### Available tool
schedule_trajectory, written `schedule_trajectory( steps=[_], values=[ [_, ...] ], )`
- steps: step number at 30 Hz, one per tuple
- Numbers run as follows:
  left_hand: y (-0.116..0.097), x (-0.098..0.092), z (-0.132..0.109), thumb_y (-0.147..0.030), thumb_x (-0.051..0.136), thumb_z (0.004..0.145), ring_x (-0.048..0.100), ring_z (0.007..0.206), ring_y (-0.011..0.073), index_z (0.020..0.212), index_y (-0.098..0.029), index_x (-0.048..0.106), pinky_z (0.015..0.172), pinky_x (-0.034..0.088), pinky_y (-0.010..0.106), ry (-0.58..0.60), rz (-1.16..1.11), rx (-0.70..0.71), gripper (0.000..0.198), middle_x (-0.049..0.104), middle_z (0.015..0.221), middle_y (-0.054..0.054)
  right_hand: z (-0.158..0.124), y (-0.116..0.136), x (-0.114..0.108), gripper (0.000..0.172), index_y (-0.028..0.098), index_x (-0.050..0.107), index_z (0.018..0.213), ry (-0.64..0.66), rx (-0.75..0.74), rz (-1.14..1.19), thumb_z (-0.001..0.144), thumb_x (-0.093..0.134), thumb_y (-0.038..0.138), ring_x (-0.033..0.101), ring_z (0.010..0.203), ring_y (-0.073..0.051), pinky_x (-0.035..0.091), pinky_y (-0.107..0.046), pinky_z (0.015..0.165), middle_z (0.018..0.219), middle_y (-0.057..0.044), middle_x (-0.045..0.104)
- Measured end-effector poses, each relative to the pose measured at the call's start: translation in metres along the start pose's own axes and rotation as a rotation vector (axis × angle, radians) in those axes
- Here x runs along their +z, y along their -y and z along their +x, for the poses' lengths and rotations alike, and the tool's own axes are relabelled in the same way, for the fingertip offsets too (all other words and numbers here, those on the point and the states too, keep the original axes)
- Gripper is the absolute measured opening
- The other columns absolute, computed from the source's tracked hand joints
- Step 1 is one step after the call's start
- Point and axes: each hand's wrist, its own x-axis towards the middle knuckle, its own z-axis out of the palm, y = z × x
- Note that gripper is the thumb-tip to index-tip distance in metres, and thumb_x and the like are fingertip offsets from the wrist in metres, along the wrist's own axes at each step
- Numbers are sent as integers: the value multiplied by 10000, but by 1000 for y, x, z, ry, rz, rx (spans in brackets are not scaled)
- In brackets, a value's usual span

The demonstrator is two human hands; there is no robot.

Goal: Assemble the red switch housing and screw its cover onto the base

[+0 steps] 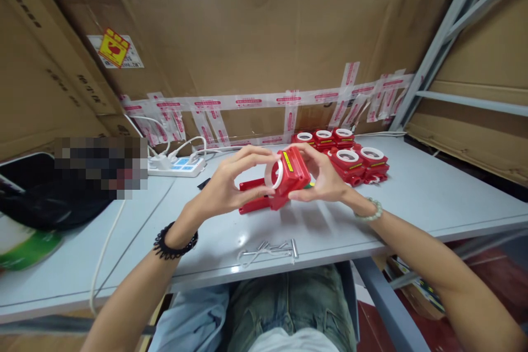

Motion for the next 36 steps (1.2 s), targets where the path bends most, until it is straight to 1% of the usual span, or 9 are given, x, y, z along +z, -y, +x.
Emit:
schedule_trajectory(
  steps=[5, 9, 12, 15, 18, 21, 26, 32, 36],
  values=[
    [-10, 0, -1, -330, 738, 832, 628, 1113, 225, 1257, -214, 602, 962, 524, 353, 15, 14, 64, 461, 651, 1207, 105, 1, -6, 0, 461, 182, 596, 849, 123, 248, 352, 626, 755, 554, 578, 622, -127, 492, -257, 568, 733, 1, 625],
    [-19, 3, -1, -345, 669, 888, 634, 1109, 228, 1308, -232, 566, 940, 540, 359, 26, 70, 101, 447, 644, 1228, 109, -1, -8, 6, 485, 182, 609, 790, 210, 492, 591, 645, 669, 640, 618, 654, -171, 520, -300, 610, 716, -36, 658],
    [-19, 1, 0, -334, 627, 920, 627, 1131, 237, 1331, -246, 546, 956, 535, 385, 57, 116, 112, 429, 640, 1257, 113, -2, -5, 6, 485, 180, 628, 829, 220, 564, 665, 650, 653, 630, 651, 694, -195, 548, -339, 694, 749, -53, 690],
    [-11, -4, 1, -295, 625, 925, 569, 1232, 268, 1381, -252, 497, 1028, 486, 455, 50, 151, 75, 475, 614, 1324, 119, 1, -4, 3, 430, 181, 632, 874, 137, 519, 659, 660, 706, 546, 655, 698, -182, 558, -338, 750, 749, -34, 687],
    [0, -6, -2, -353, 657, 898, 481, 1333, 298, 1482, -287, 349, 1039, 472, 481, 2, 55, -107, 664, 477, 1478, 131, 3, -6, 2, 482, 220, 589, 1024, -66, 389, 580, 628, 809, 386, 667, 825, -180, 552, -348, 842, 906, -15, 694],
    [7, -4, -6, -424, 722, 827, 507, 1309, 307, 1517, -315, 252, 1012, 487, 468, 37, -86, -259, 842, 420, 1519, 135, 2, -8, 5, 563, 259, 522, 1114, -206, 273, 508, 645, 832, 275, 655, 971, -172, 534, -340, 913, 1092, -14, 664],
    [9, -3, -6, -374, 800, 735, 603, 1159, 274, 1422, -267, 391, 968, 485, 417, 67, -65, -304, 807, 640, 1274, 110, 0, -5, 11, 658, 264, 458, 1163, -156, 169, 337, 637, 852, 282, 644, 1030, -182, 544, -346, 912, 1142, -38, 640],
    [16, -18, -8, -411, 779, 746, 603, 1162, 262, 1424, -272, 367, 992, 466, 418, 136, -51, -335, 805, 643, 1271, 109, 3, 0, 0, 566, 210, 588, 1112, -127, 111, 17, 625, 863, 295, 627, 1059, -216, 504, -393, 974, 1139, -73, 653],
    [40, -37, -30, -564, 598, 857, 596, 1164, 275, 1340, -238, 456, 934, 493, 425, 146, 69, -530, 600, 588, 1332, 131, 4, -2, -7, 552, 208, 593, 1091, -271, 126, -14, 628, 860, 345, 637, 1058, -225, 508, -414, 979, 1127, -76, 670]
  ],
)
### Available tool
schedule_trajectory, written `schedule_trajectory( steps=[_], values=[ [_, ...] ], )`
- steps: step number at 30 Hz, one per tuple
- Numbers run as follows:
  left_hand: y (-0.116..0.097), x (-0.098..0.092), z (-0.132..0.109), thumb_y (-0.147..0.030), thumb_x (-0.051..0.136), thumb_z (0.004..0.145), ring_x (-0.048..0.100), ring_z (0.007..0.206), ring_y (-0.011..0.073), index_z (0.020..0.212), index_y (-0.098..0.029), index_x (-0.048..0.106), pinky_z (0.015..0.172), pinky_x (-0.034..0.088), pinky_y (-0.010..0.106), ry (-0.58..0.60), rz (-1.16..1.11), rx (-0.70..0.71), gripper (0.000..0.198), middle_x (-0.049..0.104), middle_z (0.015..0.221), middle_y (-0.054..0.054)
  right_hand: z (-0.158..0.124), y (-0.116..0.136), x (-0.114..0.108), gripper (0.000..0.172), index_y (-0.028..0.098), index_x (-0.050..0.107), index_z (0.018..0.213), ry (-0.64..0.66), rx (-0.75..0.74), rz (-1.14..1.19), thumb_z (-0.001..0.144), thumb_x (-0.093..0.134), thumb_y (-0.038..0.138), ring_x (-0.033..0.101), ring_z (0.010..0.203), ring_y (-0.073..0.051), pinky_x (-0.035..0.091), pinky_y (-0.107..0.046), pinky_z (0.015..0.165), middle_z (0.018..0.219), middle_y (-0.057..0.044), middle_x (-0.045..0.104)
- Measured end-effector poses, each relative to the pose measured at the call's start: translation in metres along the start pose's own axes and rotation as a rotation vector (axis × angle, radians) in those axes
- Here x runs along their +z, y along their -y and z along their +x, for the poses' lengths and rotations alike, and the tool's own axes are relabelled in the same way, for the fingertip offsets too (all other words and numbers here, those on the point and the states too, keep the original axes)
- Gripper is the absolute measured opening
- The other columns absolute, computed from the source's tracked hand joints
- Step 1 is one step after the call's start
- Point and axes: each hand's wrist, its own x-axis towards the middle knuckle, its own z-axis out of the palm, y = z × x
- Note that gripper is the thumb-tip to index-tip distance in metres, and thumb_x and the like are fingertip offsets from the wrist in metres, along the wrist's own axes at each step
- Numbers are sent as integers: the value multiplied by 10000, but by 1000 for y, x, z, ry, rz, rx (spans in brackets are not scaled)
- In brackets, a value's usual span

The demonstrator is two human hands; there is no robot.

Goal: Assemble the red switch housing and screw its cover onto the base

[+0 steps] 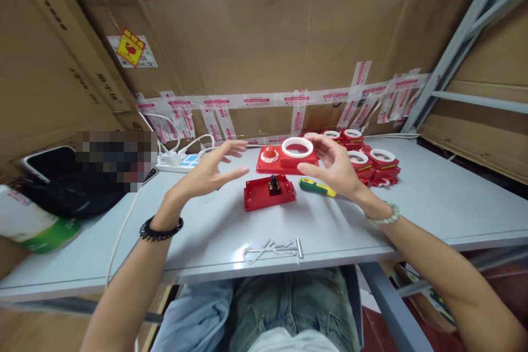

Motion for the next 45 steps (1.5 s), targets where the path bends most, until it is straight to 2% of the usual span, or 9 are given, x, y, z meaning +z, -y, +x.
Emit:
schedule_trajectory(
  steps=[2, 7, 15, 18, 22, 25, 28, 32, 45],
  values=[
    [27, -5, -7, -637, 539, 849, 605, 1115, 295, 1196, -195, 555, 920, 491, 442, -2, 158, -163, 563, 610, 1283, 144, 1, -2, -2, 566, 211, 585, 1085, -79, 5, 10, 616, 865, 356, 635, 1082, -230, 503, -417, 997, 1130, -77, 674],
    [86, -5, -17, -719, 497, 767, 650, 913, 318, 931, -164, 610, 793, 502, 415, 180, 370, -393, 589, 696, 1028, 170, 2, -3, -2, 578, 206, 584, 1071, -120, 9, 2, 588, 878, 324, 637, 1084, -230, 502, -415, 1005, 1125, -78, 675],
    [106, 1, -20, -688, 593, 707, 654, 801, 264, 930, -187, 620, 714, 499, 349, 217, 379, -416, 549, 711, 904, 108, 2, -1, -2, 578, 203, 581, 1058, -117, -12, -20, 579, 882, 325, 644, 1058, -230, 508, -425, 997, 1102, -74, 680],
    [96, 1, -18, -632, 633, 695, 645, 857, 265, 998, -180, 611, 778, 514, 378, 144, 318, -355, 545, 706, 962, 107, 2, 0, -2, 570, 208, 581, 1054, -116, -16, -25, 584, 879, 331, 644, 1057, -230, 511, -423, 993, 1100, -71, 680],
    [51, 10, -3, -543, 644, 781, 631, 999, 243, 1088, -183, 605, 905, 500, 392, -9, 99, -136, 475, 678, 1112, 103, 4, -1, -5, 577, 210, 575, 1066, -147, -39, -11, 590, 876, 336, 646, 1053, -230, 514, -420, 987, 1099, -72, 675],
    [13, 25, 15, -457, 667, 810, 633, 1032, 226, 1092, -203, 625, 934, 496, 390, 48, -34, 61, 382, 684, 1120, 74, 5, -1, -8, 548, 219, 568, 1066, -164, -49, -22, 622, 856, 360, 646, 1060, -228, 512, -419, 992, 1103, -68, 675],
    [-6, 40, 28, -389, 684, 800, 641, 991, 217, 1091, -216, 628, 905, 506, 400, 139, -65, 145, 344, 698, 1108, 54, 6, -1, -9, 545, 221, 566, 1063, -178, -55, -39, 624, 853, 368, 648, 1056, -227, 512, -420, 994, 1102, -63, 679],
    [-5, 49, 30, -362, 707, 775, 641, 1008, 225, 1120, -203, 609, 880, 513, 404, 159, -65, 109, 393, 697, 1121, 66, 7, -1, -8, 579, 217, 566, 1065, -170, -42, -34, 593, 872, 354, 648, 1056, -234, 510, -420, 993, 1113, -70, 676],
    [-5, 52, 27, -417, 714, 760, 654, 1051, 262, 1139, -209, 612, 825, 542, 412, 172, -66, 50, 443, 694, 1183, 98, 5, -1, -6, 571, 218, 568, 1069, -152, -29, -74, 606, 863, 373, 646, 1052, -241, 516, -425, 978, 1104, -73, 670]
  ],
)
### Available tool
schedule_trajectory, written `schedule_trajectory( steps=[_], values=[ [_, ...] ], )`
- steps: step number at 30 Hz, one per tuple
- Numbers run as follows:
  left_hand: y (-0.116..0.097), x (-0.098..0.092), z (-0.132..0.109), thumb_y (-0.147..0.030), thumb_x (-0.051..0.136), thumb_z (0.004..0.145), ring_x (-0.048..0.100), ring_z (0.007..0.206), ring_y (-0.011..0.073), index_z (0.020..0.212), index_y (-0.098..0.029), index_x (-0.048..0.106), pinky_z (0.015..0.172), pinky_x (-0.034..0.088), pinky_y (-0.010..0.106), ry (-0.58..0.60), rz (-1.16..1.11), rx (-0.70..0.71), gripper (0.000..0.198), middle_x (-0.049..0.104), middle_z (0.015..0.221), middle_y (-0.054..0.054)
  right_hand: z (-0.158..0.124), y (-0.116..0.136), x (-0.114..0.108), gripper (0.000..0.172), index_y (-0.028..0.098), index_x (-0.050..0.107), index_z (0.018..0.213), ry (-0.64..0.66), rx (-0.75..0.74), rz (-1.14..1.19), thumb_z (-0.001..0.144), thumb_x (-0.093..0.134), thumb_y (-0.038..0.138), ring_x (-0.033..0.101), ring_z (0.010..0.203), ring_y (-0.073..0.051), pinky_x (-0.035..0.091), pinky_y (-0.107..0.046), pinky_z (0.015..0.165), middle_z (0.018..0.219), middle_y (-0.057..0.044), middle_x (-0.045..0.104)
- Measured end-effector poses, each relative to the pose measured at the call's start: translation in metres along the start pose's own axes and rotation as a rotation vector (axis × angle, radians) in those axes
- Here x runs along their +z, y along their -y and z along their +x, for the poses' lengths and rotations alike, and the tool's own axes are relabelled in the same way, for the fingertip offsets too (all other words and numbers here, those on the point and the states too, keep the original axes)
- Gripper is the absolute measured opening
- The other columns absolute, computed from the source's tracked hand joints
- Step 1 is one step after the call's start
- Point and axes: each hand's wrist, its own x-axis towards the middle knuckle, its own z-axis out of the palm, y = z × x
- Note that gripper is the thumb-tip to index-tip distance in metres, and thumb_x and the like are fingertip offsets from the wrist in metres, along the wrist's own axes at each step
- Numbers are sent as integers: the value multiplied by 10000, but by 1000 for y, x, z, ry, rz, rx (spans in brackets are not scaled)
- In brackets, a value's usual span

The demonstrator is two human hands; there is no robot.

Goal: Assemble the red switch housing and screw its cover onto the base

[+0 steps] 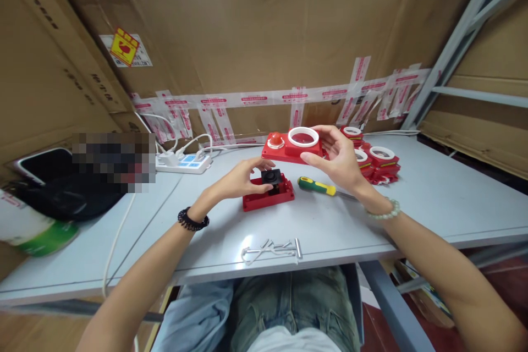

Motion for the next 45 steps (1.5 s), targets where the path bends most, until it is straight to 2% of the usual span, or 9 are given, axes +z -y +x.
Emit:
schedule_trajectory(
  steps=[8, 14, 17, 20, 24, 30, 35, 42, 45],
  values=[
    [-2, -3, -2, -454, 696, 787, 647, 1041, 256, 1190, -204, 587, 774, 546, 372, 2, 47, 19, 486, 674, 1205, 105, -1, 1, 0, 567, 209, 572, 1069, -1, -5, 2, 602, 867, 337, 647, 1042, -238, 516, -420, 971, 1101, -75, 670],
    [-2, -27, -26, -521, 582, 878, 629, 1061, 250, 1197, -221, 562, 756, 527, 346, -101, 143, -58, 439, 633, 1254, 99, -1, 1, 0, 549, 213, 574, 1070, -4, -5, -4, 620, 855, 355, 646, 1044, -236, 523, -418, 964, 1099, -74, 672],
    [16, -41, -56, -591, 557, 865, 617, 1073, 280, 1167, -202, 578, 841, 516, 393, -125, 243, -185, 493, 636, 1234, 120, -1, 1, 1, 538, 206, 576, 1070, -3, -15, -3, 630, 850, 351, 649, 1030, -233, 527, -416, 951, 1093, -79, 673],
    [42, -49, -88, -657, 573, 810, 612, 1094, 310, 1163, -175, 594, 955, 475, 438, -31, 329, -332, 598, 650, 1206, 143, -2, 0, 2, 545, 206, 580, 1071, -1, -24, -8, 622, 855, 346, 651, 1021, -231, 529, -418, 942, 1088, -76, 674],
    [69, -48, -112, -713, 569, 731, 635, 1037, 322, 1164, -141, 621, 907, 501, 428, 13, 365, -440, 719, 667, 1137, 160, -1, -1, 2, 537, 206, 587, 1070, -5, -24, -37, 623, 854, 342, 653, 1021, -236, 528, -425, 937, 1087, -76, 675],
    [81, -45, -114, -646, 563, 726, 664, 851, 275, 980, -172, 713, 770, 507, 351, -44, 371, -452, 559, 711, 910, 103, -2, -2, 2, 533, 214, 586, 1075, -3, -30, -42, 630, 852, 340, 652, 1024, -239, 523, -428, 943, 1088, -72, 675],
    [85, -44, -110, -559, 611, 688, 646, 741, 238, 945, -164, 718, 714, 485, 324, -63, 384, -473, 483, 698, 787, 60, -2, -1, 2, 546, 200, 583, 1088, -4, -28, -34, 632, 851, 333, 648, 1037, -243, 512, -430, 957, 1103, -82, 673],
    [87, -38, -105, -478, 672, 654, 645, 755, 238, 840, -164, 656, 713, 501, 323, -84, 318, -476, 366, 691, 787, 63, -2, -1, 1, 538, 195, 582, 1095, -5, -24, -43, 644, 842, 328, 646, 1044, -243, 509, -425, 958, 1108, -83, 671],
    [88, -36, -106, -463, 688, 641, 632, 732, 221, 847, -179, 612, 696, 494, 315, -143, 315, -425, 358, 673, 780, 42, -2, -1, 1, 537, 199, 581, 1096, -5, -28, -50, 645, 841, 329, 645, 1044, -241, 509, -426, 960, 1110, -79, 670]
  ],
)
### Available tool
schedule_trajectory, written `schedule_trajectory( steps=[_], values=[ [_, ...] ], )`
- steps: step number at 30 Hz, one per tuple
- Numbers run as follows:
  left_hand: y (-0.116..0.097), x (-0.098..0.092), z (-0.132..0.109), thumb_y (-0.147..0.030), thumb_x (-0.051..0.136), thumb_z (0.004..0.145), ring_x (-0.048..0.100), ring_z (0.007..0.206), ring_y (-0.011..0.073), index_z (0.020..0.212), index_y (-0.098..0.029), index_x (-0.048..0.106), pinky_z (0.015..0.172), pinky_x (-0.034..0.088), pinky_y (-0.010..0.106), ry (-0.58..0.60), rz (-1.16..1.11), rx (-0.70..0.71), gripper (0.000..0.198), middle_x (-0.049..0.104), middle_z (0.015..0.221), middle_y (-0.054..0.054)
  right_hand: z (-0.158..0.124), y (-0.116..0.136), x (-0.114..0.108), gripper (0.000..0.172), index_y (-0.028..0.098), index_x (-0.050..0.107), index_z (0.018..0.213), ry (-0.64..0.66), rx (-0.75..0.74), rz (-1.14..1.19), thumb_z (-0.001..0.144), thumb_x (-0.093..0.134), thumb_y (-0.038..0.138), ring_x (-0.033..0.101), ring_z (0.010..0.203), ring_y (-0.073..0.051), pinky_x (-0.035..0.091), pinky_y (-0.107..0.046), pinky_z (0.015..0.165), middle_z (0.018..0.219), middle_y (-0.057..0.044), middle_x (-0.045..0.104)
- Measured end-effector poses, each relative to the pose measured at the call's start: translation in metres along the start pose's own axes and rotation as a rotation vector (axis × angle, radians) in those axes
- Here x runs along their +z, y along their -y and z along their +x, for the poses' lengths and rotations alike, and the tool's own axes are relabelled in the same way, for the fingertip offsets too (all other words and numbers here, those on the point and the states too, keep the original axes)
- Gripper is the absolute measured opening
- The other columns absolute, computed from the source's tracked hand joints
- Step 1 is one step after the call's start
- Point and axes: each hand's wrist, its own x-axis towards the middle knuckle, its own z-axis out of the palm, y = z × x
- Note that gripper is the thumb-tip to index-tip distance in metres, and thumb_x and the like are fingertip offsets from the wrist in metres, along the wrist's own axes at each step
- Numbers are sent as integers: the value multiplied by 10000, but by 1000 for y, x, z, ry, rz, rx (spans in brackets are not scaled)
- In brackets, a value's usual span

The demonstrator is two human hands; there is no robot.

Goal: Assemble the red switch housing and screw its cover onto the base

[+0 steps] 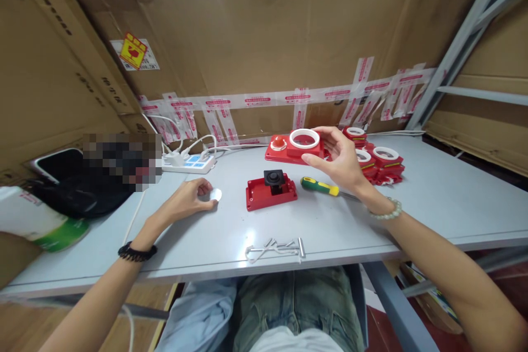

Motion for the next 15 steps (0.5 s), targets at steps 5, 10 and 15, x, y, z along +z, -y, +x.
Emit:
schedule_trajectory(
  steps=[5, 10, 15],
  values=[
    [-2, 3, -2, -423, 671, 703, 623, 662, 173, 993, -201, 558, 685, 479, 288, -60, -96, 85, 382, 661, 728, -21, 0, 1, -1, 535, 202, 582, 1089, -2, -9, -10, 641, 843, 333, 650, 1039, -240, 515, -425, 958, 1103, -77, 672],
    [-12, -1, 0, -506, 650, 781, 667, 715, 201, 997, -189, 639, 655, 477, 300, -137, -276, 40, 383, 719, 801, 44, 1, 0, 0, 539, 205, 582, 1089, -2, -15, -22, 639, 843, 345, 654, 1039, -246, 519, -432, 958, 1102, -78, 673],
    [-57, -6, 14, -467, 728, 743, 643, 660, 174, 1021, -181, 653, 693, 511, 314, -248, -716, 4, 406, 669, 684, 9, 1, 0, 0, 542, 200, 583, 1087, -3, -15, -21, 633, 845, 341, 653, 1044, -257, 522, -439, 954, 1099, -87, 674]
  ],
)
